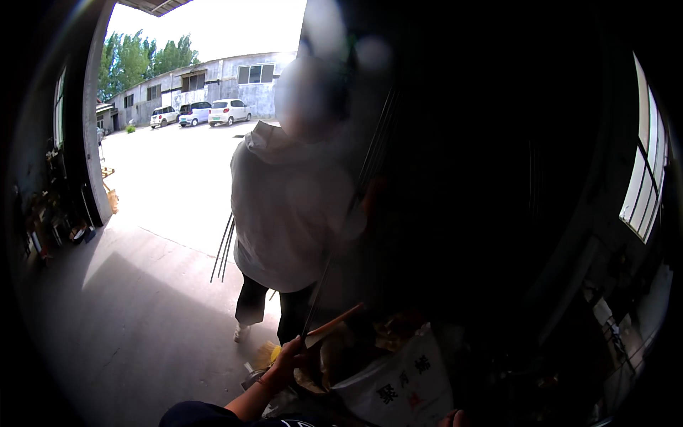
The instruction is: The person picks up long, black metal rods from a storage rack and straightens them by hand. They then walk across the warehouse floor carrying the rods and exit through a large door into an outdoor area.
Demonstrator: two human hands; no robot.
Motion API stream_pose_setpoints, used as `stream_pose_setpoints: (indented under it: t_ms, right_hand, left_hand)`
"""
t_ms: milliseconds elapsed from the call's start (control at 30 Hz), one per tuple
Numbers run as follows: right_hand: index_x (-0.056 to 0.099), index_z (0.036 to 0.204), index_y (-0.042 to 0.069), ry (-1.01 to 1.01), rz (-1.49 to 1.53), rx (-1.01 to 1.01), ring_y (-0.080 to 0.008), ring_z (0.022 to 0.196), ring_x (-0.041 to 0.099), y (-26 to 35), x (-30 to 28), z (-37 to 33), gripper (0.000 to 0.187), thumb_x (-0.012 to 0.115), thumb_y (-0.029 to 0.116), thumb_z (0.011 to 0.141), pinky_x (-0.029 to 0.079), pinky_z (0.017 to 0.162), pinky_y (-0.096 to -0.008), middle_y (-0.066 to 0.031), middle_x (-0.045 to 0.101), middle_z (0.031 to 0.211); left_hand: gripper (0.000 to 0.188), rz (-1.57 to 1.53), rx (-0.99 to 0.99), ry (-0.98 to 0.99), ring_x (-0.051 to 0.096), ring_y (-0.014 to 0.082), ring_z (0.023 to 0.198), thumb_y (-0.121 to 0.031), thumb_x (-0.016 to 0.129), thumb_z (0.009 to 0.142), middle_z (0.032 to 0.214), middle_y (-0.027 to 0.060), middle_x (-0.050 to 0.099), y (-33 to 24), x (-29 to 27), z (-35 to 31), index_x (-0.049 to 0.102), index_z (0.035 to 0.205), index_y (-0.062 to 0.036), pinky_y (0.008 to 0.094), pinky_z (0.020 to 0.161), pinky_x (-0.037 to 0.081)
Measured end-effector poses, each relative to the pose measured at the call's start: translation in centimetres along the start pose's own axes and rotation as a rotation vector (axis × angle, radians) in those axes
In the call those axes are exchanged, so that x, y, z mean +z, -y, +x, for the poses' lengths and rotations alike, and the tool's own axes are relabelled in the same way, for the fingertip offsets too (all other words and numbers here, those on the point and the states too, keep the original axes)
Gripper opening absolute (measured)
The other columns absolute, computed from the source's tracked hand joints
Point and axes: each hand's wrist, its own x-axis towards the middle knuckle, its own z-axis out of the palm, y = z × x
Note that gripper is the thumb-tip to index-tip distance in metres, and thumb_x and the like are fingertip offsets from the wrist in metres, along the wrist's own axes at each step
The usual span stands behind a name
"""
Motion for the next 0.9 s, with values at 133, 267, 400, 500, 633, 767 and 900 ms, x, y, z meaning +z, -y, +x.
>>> stream_pose_setpoints:
  t_ms: [133, 267, 400, 500, 633, 767, 900]
  right_hand:
    - [0.049, 0.067, 0.010, 0.004, -0.035, -0.050, -0.0067, 0.045, 0.028, -0.6, 1.0, -0.6, 0.030, 0.043, 0.035, 0.083, 0.022, 0.041, -0.0209, 0.0046, 0.035, 0.050]
    - [0.047, 0.058, 0.011, 0.055, -0.065, -0.023, -0.0062, 0.040, 0.028, 0.6, 2.5, -1.8, 0.033, 0.044, 0.034, 0.082, 0.019, 0.037, -0.0217, 0.0041, 0.032, 0.045]
    - [0.046, 0.058, 0.010, 0.093, 0.052, -0.042, -0.0063, 0.037, 0.029, -1.0, 3.3, -3.3, 0.035, 0.049, 0.038, 0.078, 0.018, 0.034, -0.0225, 0.0049, 0.033, 0.044]
    - [0.044, 0.054, 0.006, -0.001, 0.072, 0.009, -0.0081, 0.032, 0.023, -1.3, 4.8, -6.5, 0.030, 0.050, 0.028, 0.074, 0.018, 0.033, -0.0225, 0.0024, 0.027, 0.039]
    - [0.045, 0.059, 0.006, 0.215, 0.139, -0.049, -0.0087, 0.033, 0.025, -4.7, 4.1, -9.8, 0.036, 0.052, 0.037, 0.075, 0.017, 0.035, -0.0239, 0.0022, 0.028, 0.040]
    - [0.044, 0.055, 0.006, 0.182, 0.117, -0.107, -0.0077, 0.032, 0.026, -5.8, 3.9, -14.5, 0.039, 0.052, 0.038, 0.076, 0.016, 0.033, -0.0234, 0.0028, 0.028, 0.039]
    - [0.044, 0.056, 0.006, 0.180, 0.094, -0.136, -0.0069, 0.032, 0.027, -4.8, 4.2, -20.1, 0.039, 0.053, 0.039, 0.075, 0.016, 0.033, -0.0223, 0.0028, 0.028, 0.039]
  left_hand:
    - [0.039, -0.019, 0.038, -0.040, 0.025, 0.0059, 0.041, -0.044, 0.038, 0.084, 0.047, -0.0064, 0.029, 0.4, -2.3, -1.3, 0.038, 0.056, -0.0169, 0.0212, 0.041, 0.017]
    - [0.045, -0.029, 0.060, -0.003, 0.022, 0.0069, 0.038, -0.045, 0.037, 0.084, 0.043, -0.0058, 0.025, -0.2, -4.3, -3.1, 0.033, 0.050, -0.0166, 0.0226, 0.038, 0.014]
    - [0.044, -0.021, 0.120, -0.026, 0.024, 0.0071, 0.037, -0.041, 0.032, 0.086, 0.042, -0.0052, 0.027, -1.0, -7.3, -4.8, 0.033, 0.050, -0.0156, 0.0224, 0.037, 0.017]
    - [0.043, 0.047, 0.225, -0.088, 0.023, 0.0067, 0.034, -0.040, 0.030, 0.088, 0.040, -0.0055, 0.027, -2.0, -9.6, -6.7, 0.034, 0.052, -0.0153, 0.0224, 0.035, 0.016]
    - [0.040, 0.098, 0.268, -0.067, 0.023, 0.0063, 0.034, -0.040, 0.031, 0.087, 0.041, -0.0057, 0.026, -3.9, -13.6, -10.2, 0.038, 0.057, -0.0142, 0.0221, 0.034, 0.016]
    - [0.040, -0.056, 0.196, -0.057, 0.023, 0.0063, 0.034, -0.041, 0.033, 0.087, 0.041, -0.0053, 0.027, -3.9, -16.9, -14.0, 0.039, 0.059, -0.0134, 0.0215, 0.034, 0.017]
    - [0.042, -0.061, 0.193, -0.056, 0.024, 0.0064, 0.035, -0.041, 0.033, 0.087, 0.040, -0.0047, 0.027, -4.1, -19.6, -18.0, 0.040, 0.058, -0.0123, 0.0211, 0.034, 0.017]
